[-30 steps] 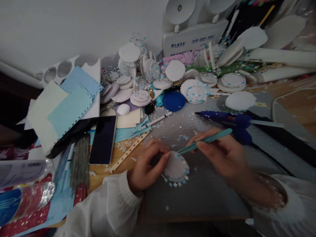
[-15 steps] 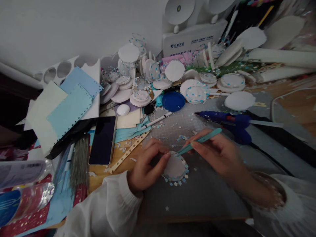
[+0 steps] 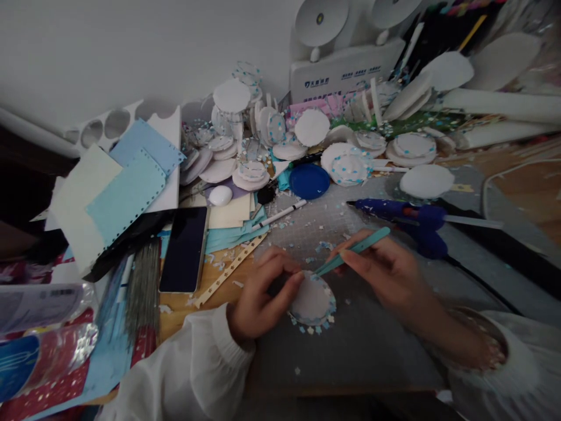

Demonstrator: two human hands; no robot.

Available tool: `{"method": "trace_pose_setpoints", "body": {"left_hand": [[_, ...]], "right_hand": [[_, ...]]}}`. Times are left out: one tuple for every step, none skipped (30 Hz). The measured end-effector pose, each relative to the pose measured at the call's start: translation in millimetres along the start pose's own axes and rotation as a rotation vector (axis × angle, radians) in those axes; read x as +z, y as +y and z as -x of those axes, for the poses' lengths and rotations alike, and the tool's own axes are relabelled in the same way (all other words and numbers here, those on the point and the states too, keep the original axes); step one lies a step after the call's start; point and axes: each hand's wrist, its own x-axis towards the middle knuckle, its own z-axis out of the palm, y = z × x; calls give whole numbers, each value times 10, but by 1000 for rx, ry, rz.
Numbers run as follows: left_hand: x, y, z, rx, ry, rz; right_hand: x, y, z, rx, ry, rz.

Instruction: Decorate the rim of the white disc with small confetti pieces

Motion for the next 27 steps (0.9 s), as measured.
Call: {"method": "trace_pose_setpoints", "body": {"left_hand": [[-1,1,1,-2,-3,5],[-3,1,3,-6,-6,12],[-5,1,5,-10,-9,21],[-8,-1,8,-16,-12,29],[-10,-3,11,-19,-17,37],[-12,-6,14,-20,-23,43],[-14,-10,17,-20,-27,47],[-15,-13,21,-22,-28,47],[-15,-16,25,-25,-26,46],[-16,-19,30,-30,-22,42],[-16,-21,34,-38,-21,35],[-17,-22,38,-47,-21,27],[-18,-22,41,-53,-26,19],[-19,-23,42,-54,-33,10],[-20,-22,43,-49,-43,3],[-20,-21,42,-39,-55,-4],[-21,-19,39,-19,-68,-10],[-20,-17,36,6,-84,-21],[-19,-13,32,34,-105,-37],[-17,-9,28,56,-128,-59],[-14,-3,24,73,-150,-83],[-11,2,21,82,-166,-108],[-7,7,19,86,-179,-129],[-3,10,17,88,-189,-143],[0,11,17,93,-197,-151],[4,10,16,101,-203,-154],[6,7,16,110,-207,-156]], "right_hand": [[1,-1,2,4,3,1],[3,-5,8,1,15,4],[6,-10,16,-9,34,11],[9,-17,26,-26,61,21],[11,-24,38,-48,98,31],[13,-33,50,-73,143,37],[12,-41,60,-100,191,43],[9,-49,67,-130,239,48],[4,-55,70,-161,284,55],[-4,-60,67,-198,329,66],[-13,-63,59,-246,370,83],[-24,-64,46,-290,402,104],[-35,-61,31,-340,433,129],[-46,-54,14,-379,459,151],[-57,-42,-2,-405,479,172],[-66,-25,-15,-413,492,181],[-73,-2,-25,-408,494,179],[-77,27,-32,-393,484,165],[-79,60,-36,-383,467,148],[-77,95,-39,-370,443,138],[-71,130,-42,-369,417,141],[-61,163,-46,-370,385,152],[-47,191,-53,-372,349,171],[-30,215,-62,-373,309,192],[-9,234,-73,-372,267,208],[14,247,-85,-363,221,218],[36,255,-98,-346,179,225]]}}
